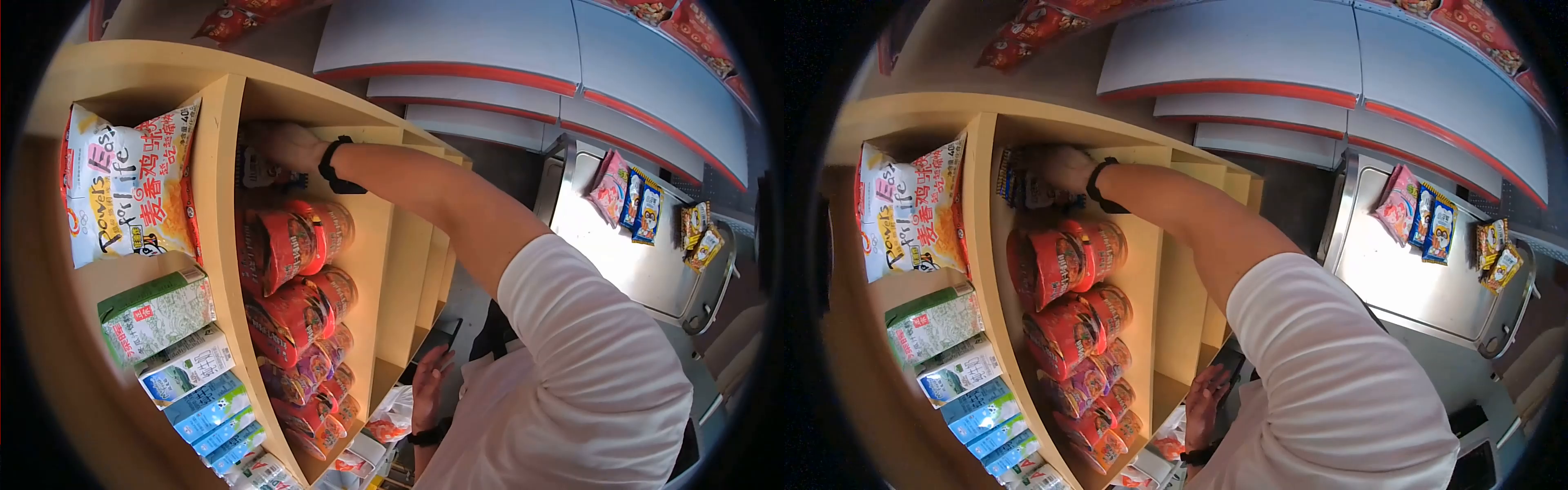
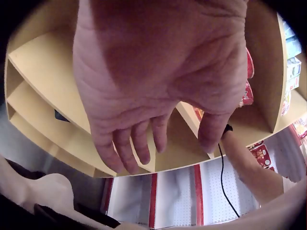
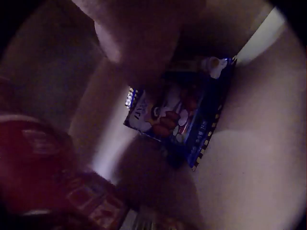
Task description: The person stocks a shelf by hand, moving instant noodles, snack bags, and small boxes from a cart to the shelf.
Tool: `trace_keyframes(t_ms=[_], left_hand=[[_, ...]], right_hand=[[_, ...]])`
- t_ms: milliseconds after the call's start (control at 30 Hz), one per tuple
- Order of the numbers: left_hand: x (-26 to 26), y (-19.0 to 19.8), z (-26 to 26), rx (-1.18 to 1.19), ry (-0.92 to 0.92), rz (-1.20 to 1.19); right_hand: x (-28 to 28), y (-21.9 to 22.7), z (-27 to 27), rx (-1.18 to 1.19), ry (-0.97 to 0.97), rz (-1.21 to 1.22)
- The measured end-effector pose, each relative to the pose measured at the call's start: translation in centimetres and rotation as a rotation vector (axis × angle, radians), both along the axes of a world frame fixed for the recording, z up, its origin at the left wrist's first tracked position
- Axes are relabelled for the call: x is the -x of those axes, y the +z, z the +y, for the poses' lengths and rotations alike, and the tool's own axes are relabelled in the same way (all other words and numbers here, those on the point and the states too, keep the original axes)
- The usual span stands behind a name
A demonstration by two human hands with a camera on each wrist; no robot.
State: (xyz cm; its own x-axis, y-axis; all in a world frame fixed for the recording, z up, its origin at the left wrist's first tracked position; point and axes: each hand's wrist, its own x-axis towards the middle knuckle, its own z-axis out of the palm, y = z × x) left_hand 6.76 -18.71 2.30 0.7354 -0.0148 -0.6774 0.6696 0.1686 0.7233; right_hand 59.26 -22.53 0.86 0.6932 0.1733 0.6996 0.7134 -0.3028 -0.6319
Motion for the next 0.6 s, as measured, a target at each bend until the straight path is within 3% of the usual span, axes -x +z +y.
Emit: trace_keyframes(t_ms=[33,67,133,167,233,400,533,600], left_hand=[[0.1,-0.2,0.0,0.000,-0.002,-0.002],[0.3,-0.4,0.0,0.008,0.002,-0.003],[0.6,-0.8,-0.2,0.023,0.007,-0.005],[0.8,-0.9,-0.3,0.029,-0.002,-0.016],[1.0,-1.4,-0.1,0.054,-0.022,-0.021],[-0.2,-3.4,-0.6,0.113,-0.106,-0.009],[-3.1,-5.4,-1.7,0.130,-0.231,-0.028],[-4.3,-5.7,-2.8,0.145,-0.255,-0.017]], right_hand=[[0.4,0.4,-0.5,-0.145,0.130,0.131],[0.9,0.6,-1.2,-0.144,0.129,0.129],[4.4,4.9,-6.1,-0.535,0.523,0.948],[4.6,3.4,-5.3,-0.529,0.520,0.950],[4.9,-1.2,-3.6,-0.017,-0.171,0.077],[14.7,-0.3,-12.7,-0.066,-0.005,0.396],[26.9,-1.1,-24.5,-0.239,-0.183,0.447],[32.5,-5.3,-30.6,-0.149,-0.415,0.400]])
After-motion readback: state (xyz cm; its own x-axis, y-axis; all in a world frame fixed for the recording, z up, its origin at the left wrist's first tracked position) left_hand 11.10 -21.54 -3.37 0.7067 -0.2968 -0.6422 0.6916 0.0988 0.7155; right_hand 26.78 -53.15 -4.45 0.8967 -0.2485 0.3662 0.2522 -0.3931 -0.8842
